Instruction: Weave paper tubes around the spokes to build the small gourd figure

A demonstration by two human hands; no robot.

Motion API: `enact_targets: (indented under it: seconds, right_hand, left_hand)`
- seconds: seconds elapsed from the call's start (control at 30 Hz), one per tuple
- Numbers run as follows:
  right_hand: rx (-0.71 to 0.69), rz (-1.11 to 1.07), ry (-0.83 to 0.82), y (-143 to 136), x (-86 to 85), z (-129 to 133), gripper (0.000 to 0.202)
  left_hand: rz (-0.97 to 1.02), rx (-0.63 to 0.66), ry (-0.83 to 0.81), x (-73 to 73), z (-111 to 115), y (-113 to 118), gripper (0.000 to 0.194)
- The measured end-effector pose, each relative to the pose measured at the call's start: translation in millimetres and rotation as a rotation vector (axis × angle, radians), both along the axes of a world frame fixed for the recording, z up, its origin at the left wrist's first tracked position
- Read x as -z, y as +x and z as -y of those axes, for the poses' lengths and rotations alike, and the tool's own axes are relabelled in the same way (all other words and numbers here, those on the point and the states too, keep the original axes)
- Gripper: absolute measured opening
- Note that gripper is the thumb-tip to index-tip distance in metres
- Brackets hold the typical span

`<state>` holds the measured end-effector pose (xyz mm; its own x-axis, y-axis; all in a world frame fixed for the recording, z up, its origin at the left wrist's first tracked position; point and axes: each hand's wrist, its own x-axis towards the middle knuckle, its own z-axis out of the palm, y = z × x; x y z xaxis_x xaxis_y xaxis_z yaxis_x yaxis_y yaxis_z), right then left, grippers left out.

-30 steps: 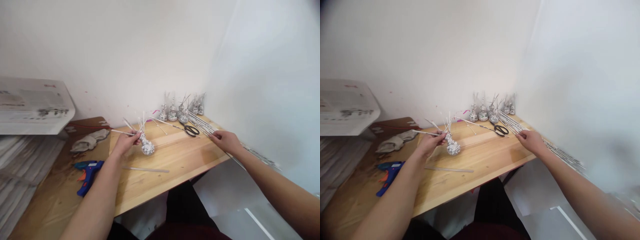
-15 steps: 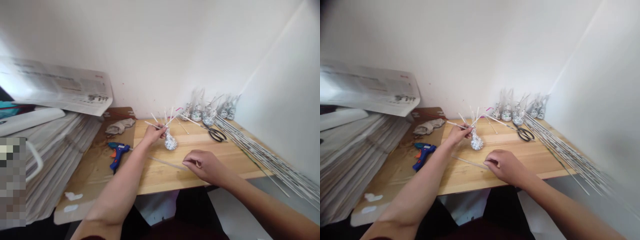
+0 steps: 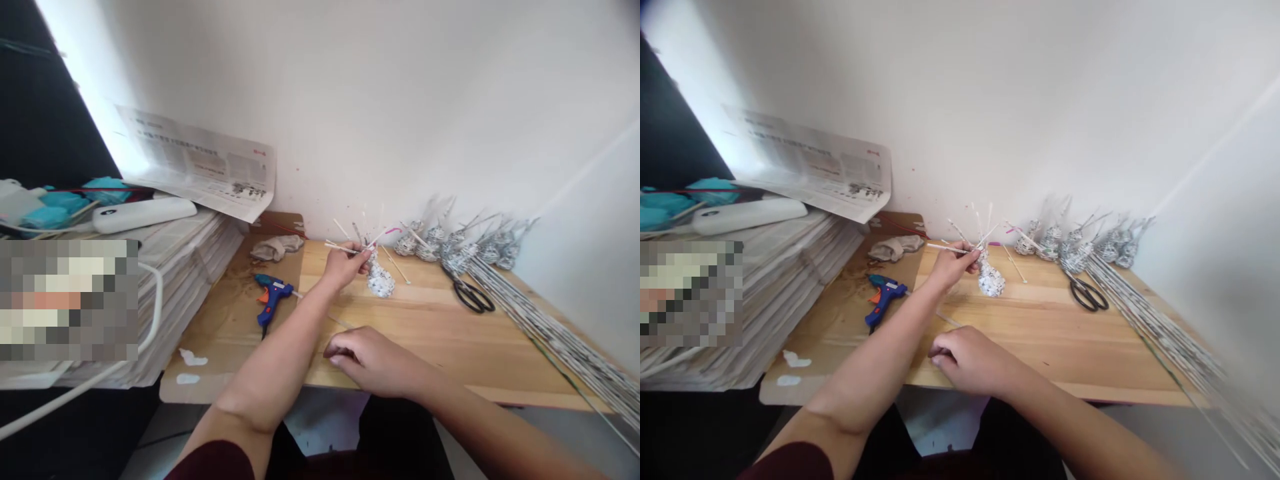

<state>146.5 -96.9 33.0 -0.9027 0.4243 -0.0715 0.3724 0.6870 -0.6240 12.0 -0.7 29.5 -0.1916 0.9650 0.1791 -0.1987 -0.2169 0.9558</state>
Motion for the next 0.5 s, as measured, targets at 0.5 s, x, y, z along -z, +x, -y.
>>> enact_targets:
  seconds: [0.5]
  right_hand:
    - [0.182, -0.271, -0.041, -129, 26.9, -8, 0.007]
  left_hand:
    - [0.136, -0.172, 0.076, -53.1, 129, -48, 0.037]
